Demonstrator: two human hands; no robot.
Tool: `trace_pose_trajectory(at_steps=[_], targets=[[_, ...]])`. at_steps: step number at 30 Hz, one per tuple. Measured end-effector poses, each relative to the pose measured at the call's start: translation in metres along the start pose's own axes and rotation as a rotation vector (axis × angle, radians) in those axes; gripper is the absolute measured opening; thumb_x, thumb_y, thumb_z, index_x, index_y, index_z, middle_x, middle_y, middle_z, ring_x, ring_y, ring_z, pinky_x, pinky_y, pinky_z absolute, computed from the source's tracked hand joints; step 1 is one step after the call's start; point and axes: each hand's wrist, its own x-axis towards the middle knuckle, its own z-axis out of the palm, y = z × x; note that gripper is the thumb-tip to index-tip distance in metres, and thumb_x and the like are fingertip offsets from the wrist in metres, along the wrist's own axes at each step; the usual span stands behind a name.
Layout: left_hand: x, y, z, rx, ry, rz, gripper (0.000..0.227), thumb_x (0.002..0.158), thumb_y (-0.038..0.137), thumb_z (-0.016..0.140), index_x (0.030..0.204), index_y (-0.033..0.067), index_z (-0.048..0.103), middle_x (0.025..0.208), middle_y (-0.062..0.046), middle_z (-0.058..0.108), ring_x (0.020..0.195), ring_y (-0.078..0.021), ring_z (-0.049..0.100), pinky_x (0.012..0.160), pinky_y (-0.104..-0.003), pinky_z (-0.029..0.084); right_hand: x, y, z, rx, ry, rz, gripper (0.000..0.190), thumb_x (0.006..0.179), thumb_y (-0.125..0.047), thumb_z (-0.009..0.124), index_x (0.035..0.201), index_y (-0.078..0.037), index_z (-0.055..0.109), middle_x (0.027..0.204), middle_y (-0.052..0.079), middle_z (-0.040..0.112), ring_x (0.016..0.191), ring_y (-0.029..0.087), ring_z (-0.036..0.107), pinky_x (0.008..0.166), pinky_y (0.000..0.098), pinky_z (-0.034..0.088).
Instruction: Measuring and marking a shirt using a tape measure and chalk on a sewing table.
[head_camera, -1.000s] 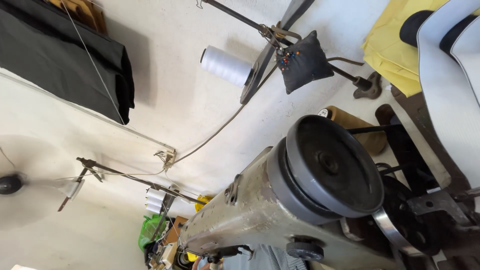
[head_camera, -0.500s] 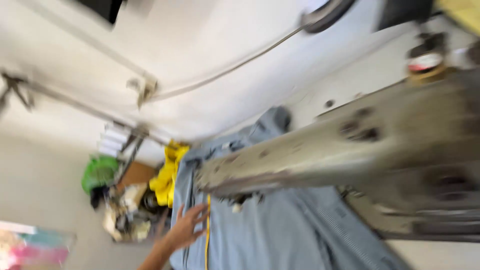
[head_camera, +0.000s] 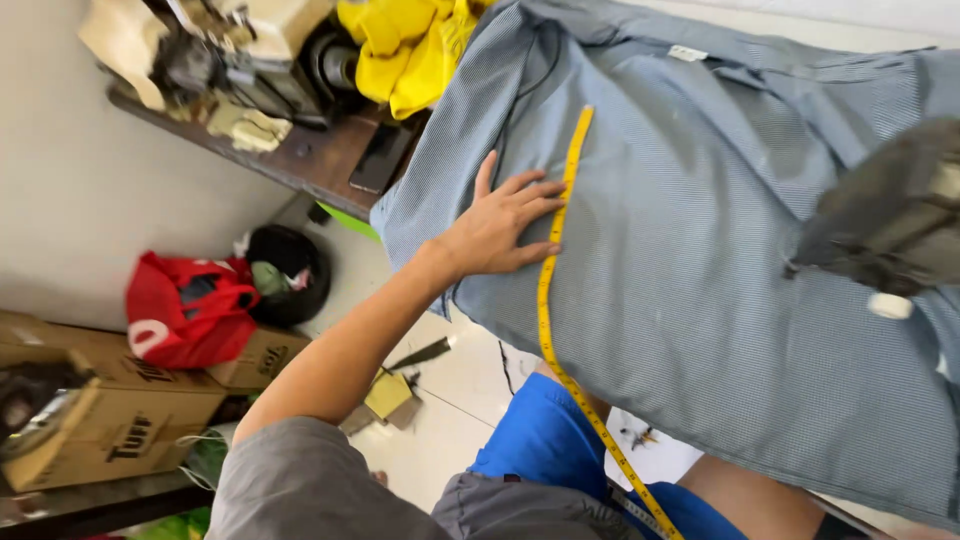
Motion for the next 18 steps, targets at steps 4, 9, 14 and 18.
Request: trace_pose_trajectory(at_steps=[4,9,14,18], targets=[[0.000,-0.010,0.001,-0.091,0.066,0.044,0.070,0.097,0.064,0.059,0.149,0.0177,0.053,0.148,-0.001,0.060,0.137,-0.0270,0.051,0.118,-0.073,-0.002,0.019,-0.262,0.146,-0.237,-0.251,-0.432,0.013,0.083,0.002,0.080,0.094,0.006,0.074,0.106,0.019,0.072,0.097,0.022,0.067,0.085,0.0313,0.058],[-0.004,-0.016,-0.002,-0.159,0.079,0.077,0.080,0.092,0.074,0.055,0.143,0.0139,0.061,0.149,-0.005,0.057,0.139,-0.0300,0.048,0.116,-0.077,0.001,0.085,-0.291,0.265,-0.163,-0.424,-0.642,0.005,0.094,0.002,0.075,0.097,0.000,0.073,0.097,0.010,0.072,0.088,0.017,0.067,0.082,0.0275,0.053],[-0.005,-0.024,0.001,-0.214,0.059,0.068,0.082,0.092,0.074,0.058,0.149,0.0149,0.057,0.154,-0.004,0.052,0.144,-0.0312,0.043,0.118,-0.076,0.002,0.113,-0.295,0.309,-0.262,-0.532,-0.847,0.008,0.094,0.006,0.071,0.102,0.003,0.074,0.099,0.013,0.073,0.093,0.023,0.071,0.089,0.0322,0.058],[-0.006,-0.027,0.003,-0.216,0.053,0.062,0.083,0.091,0.076,0.056,0.148,0.0151,0.057,0.154,-0.004,0.051,0.144,-0.0310,0.042,0.120,-0.074,0.006,0.119,-0.291,0.314,-0.303,-0.544,-0.815,0.008,0.096,0.005,0.071,0.103,0.003,0.074,0.100,0.013,0.072,0.090,0.021,0.070,0.084,0.0297,0.058]])
